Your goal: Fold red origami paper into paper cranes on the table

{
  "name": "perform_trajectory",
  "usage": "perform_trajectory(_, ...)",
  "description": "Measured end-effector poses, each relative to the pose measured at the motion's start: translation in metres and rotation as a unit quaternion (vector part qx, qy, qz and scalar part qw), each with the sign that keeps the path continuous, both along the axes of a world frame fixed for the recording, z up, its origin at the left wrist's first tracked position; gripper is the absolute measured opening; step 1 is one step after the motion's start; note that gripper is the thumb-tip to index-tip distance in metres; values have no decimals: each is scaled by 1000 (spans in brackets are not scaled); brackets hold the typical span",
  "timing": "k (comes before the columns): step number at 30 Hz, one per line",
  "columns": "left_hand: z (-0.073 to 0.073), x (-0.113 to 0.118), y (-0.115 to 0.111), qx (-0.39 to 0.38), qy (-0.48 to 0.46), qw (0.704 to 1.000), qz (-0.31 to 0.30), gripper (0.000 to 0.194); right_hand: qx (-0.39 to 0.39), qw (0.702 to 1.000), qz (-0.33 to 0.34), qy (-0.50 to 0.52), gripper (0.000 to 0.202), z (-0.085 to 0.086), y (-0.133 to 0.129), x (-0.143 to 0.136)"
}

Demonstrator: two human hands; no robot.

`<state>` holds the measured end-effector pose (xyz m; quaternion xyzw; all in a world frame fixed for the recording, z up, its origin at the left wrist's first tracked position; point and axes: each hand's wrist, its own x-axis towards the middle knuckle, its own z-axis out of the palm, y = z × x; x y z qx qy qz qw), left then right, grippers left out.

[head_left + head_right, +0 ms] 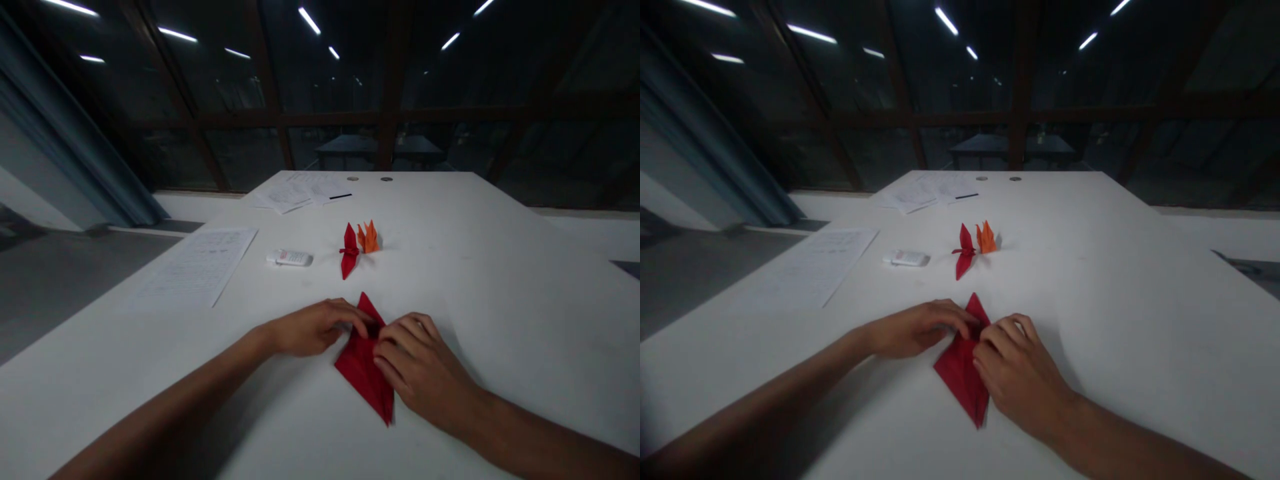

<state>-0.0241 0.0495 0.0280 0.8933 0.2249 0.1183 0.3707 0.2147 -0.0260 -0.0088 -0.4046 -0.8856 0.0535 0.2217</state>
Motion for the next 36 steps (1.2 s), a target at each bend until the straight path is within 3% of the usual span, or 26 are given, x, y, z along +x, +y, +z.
perform_trajectory(5, 2, -5, 3, -24, -21, 999, -21, 55, -9, 1000, 16, -21, 19, 1, 1, 2)
perform_trajectory(12, -1, -4, 6, -17, -35, 999, -37, 24, -5, 999, 2, -41, 21, 4, 0, 4)
perform_trajectory(20, 0, 0, -2, 37, -13, 999, -20, 8, -6, 999, -1, -41, 26, 9, -6, 1)
perform_trajectory(28, -8, 6, -2, 54, -27, 998, 1, 19, 50, 999, 11, -14, 38, 2, -16, -1)
perform_trajectory(33, -14, 11, -6, 89, 0, 995, 51, 11, 22, 998, -50, 38, 16, -1, -20, -6)
perform_trajectory(36, -17, 13, -9, 108, 19, 991, 77, 18, 15, 997, -54, 46, 20, 0, -21, -7)
